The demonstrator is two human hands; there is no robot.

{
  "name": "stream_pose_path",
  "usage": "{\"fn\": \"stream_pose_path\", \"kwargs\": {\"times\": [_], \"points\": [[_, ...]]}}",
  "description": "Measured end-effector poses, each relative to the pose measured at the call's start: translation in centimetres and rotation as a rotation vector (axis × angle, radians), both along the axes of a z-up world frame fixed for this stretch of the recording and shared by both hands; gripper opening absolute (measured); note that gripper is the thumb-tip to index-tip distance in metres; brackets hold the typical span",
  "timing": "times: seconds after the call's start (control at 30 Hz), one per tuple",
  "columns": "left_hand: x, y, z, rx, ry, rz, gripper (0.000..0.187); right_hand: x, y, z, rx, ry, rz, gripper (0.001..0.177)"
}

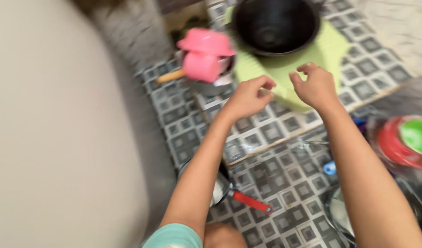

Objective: Wash dirty dishes using soap and water in a bathroom wash area.

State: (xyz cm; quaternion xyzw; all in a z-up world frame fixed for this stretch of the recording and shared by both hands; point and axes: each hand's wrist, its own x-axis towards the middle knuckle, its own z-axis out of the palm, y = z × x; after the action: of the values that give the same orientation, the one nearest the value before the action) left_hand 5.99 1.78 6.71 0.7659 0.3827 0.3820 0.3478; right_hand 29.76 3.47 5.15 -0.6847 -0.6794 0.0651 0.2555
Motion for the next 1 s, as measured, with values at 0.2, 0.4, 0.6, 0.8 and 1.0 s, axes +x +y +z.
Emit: {"fn": "stream_pose_path", "kwargs": {"times": [0.2, 0.4, 0.6, 0.8, 1.0], "points": [[-15.3, 5.4, -15.9, -0.853, 0.483, 0.098, 0.025, -15.9, 3.4, 0.5, -0.447, 0.627, -0.027, 0.056], [-18.8, 8.1, -13.7, -0.736, -0.813, 0.534, 0.053, -18.1, 8.2, -4.4, -0.578, 1.014, -0.001, 0.039], [-18.2, 12.5, -11.8, -0.798, -0.762, 0.364, 0.049, -17.9, 10.0, -5.0, -0.668, 1.081, -0.024, 0.028], [-16.8, 16.0, -12.6, -0.675, -0.46, 0.475, 0.028, -19.8, 9.9, -4.7, -0.38, 1.185, -0.136, 0.03], [-16.3, 14.4, -9.9, -0.391, -0.272, 0.502, 0.02, -18.0, 7.7, -4.4, -0.25, 1.188, -0.001, 0.03]]}}
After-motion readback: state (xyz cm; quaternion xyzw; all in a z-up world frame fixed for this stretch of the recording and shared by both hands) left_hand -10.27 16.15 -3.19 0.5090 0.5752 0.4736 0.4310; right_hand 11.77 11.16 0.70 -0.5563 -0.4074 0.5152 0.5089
